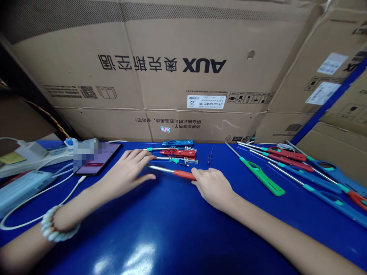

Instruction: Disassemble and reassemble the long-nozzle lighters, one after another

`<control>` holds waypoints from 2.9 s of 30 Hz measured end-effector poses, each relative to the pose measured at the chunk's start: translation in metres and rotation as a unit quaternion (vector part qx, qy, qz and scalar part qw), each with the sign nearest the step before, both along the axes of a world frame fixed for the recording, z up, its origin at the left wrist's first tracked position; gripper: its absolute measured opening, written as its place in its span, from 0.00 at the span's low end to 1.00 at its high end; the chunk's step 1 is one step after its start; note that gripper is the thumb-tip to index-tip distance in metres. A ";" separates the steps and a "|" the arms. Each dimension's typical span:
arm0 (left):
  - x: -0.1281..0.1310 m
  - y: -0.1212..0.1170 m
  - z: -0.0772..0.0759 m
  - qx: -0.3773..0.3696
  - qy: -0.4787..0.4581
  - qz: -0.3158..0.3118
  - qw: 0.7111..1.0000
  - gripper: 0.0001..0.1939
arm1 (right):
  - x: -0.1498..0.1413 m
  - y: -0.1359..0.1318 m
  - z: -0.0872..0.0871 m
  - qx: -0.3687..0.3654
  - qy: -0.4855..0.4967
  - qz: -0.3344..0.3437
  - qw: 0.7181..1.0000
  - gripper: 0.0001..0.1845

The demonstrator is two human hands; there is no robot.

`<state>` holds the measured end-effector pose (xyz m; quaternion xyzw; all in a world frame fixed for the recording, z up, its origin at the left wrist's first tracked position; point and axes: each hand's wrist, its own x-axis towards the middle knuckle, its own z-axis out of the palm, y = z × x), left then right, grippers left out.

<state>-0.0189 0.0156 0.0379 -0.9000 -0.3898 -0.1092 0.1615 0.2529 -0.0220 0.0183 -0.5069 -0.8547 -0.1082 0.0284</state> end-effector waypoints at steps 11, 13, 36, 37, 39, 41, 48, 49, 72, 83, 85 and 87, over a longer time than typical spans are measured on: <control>-0.012 0.017 0.000 -0.096 0.043 -0.049 0.993 0.10 | 0.000 0.000 0.003 -0.023 -0.042 -0.011 0.999 0.04; 0.000 0.007 -0.004 -0.100 0.036 -0.080 0.991 0.09 | -0.005 -0.004 0.002 -0.032 -0.039 0.014 0.999 0.04; 0.025 -0.028 -0.013 -0.102 0.013 -0.135 0.985 0.17 | -0.016 -0.020 -0.004 -0.012 -0.003 0.103 0.995 0.05; 0.024 -0.028 -0.014 -0.103 0.015 -0.139 0.985 0.18 | -0.016 -0.020 -0.005 -0.010 -0.001 0.107 0.994 0.06; 0.023 -0.027 -0.016 -0.096 0.015 -0.138 0.986 0.18 | -0.015 -0.019 -0.005 -0.006 0.010 0.114 0.993 0.08; 0.023 -0.026 -0.017 -0.082 0.013 -0.137 0.987 0.18 | -0.014 -0.020 -0.004 -0.009 0.025 0.125 0.992 0.09; 0.028 -0.026 -0.020 -0.003 0.037 -0.151 0.988 0.14 | -0.014 -0.026 -0.001 -0.021 0.003 0.110 0.994 0.07; 0.029 -0.027 -0.020 0.014 0.042 -0.153 0.987 0.14 | -0.014 -0.027 0.000 -0.036 0.003 0.102 0.994 0.07; 0.023 -0.015 -0.020 0.032 0.038 -0.151 0.987 0.17 | -0.003 -0.014 0.014 -0.195 0.134 0.073 0.969 0.09; 0.032 -0.031 -0.027 -0.068 -0.020 -0.192 0.979 0.18 | -0.015 -0.021 0.000 -0.092 0.062 0.134 0.985 0.10; 0.036 -0.035 -0.030 -0.068 -0.013 -0.196 0.978 0.16 | -0.016 -0.022 0.000 -0.118 0.080 0.138 0.980 0.12; 0.036 -0.035 -0.031 -0.081 -0.003 -0.185 0.979 0.13 | -0.011 -0.016 0.002 -0.165 0.141 0.127 0.968 0.12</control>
